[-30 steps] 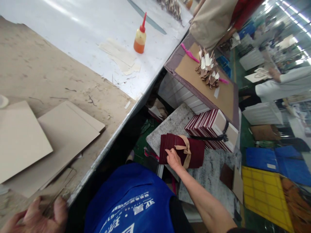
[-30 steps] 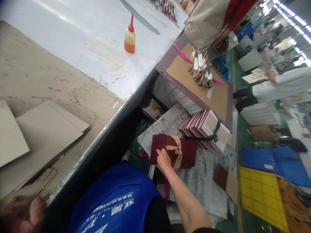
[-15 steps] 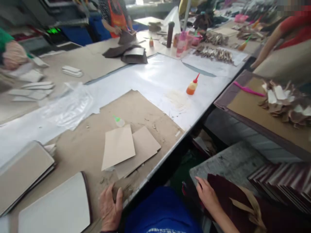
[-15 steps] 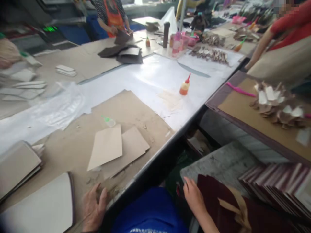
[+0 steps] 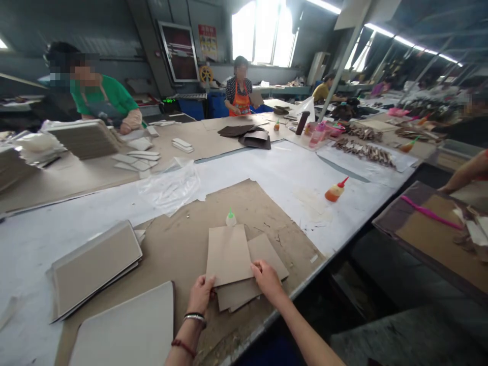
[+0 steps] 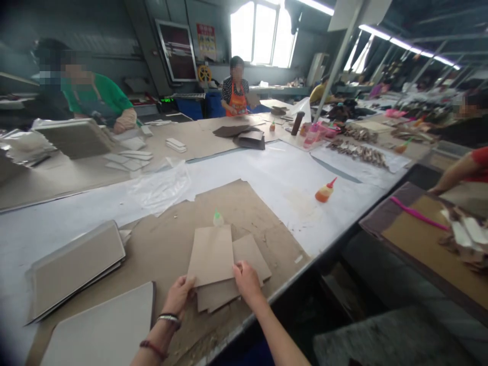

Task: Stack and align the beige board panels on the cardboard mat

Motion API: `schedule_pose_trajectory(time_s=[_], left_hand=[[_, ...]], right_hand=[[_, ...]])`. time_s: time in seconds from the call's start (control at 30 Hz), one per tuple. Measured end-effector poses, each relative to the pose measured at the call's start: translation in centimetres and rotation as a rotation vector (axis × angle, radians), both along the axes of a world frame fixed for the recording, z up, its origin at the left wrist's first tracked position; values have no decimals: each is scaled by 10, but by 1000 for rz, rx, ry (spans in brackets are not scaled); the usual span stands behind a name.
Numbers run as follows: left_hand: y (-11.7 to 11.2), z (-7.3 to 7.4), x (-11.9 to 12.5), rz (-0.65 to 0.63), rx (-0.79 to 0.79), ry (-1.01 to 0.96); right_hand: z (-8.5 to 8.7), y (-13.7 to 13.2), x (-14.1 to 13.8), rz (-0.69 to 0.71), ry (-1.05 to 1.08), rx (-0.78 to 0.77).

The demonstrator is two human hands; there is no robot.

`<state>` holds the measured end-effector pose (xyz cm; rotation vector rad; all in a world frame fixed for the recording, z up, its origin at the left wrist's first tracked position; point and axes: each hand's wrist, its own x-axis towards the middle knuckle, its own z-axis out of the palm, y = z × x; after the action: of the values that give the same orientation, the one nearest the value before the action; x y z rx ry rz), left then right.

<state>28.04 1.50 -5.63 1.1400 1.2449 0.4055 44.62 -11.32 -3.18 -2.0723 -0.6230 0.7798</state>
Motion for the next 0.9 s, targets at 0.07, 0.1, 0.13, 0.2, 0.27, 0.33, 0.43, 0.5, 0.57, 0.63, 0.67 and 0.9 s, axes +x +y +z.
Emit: schedule_pose_trajectory(time_s=[0.07, 0.1, 0.13, 0.2, 0.27, 0.33, 0.43, 0.5, 0.57, 0.63, 0.67, 0.9], left_hand=[[0, 0, -2, 59, -109, -127], [1, 2, -5, 62, -142, -176], [3, 5, -8, 36, -176, -216], [10, 12, -16, -61, -234, -246], [16, 17, -21, -164, -268, -234], [18, 18, -23, -187, -241, -181], [11, 17, -19, -56, -122, -28], [3, 16, -14, 32, -61, 57], [-5, 16, -9, 60, -36, 89], [-11, 16, -3, 54, -37, 106], [-13, 17, -1, 50, -45, 113], [-25, 19, 18, 11, 14, 49]], right_hand=[[0, 4, -8, -8, 129, -32], [2, 2, -11, -8, 202, -43], [5, -1, -14, -6, 273, -52], [13, -11, -22, 12, 393, -68], [21, -22, -32, 15, 502, -67], [24, -29, -45, -68, 604, -6], [17, -32, -69, -332, 723, 123], [13, -33, -79, -378, 807, 84], [13, -35, -76, -199, 875, -76], [19, -38, -57, 40, 768, -227], [22, -40, -42, 118, 618, -257], [2, -36, 74, 88, -409, -344]])
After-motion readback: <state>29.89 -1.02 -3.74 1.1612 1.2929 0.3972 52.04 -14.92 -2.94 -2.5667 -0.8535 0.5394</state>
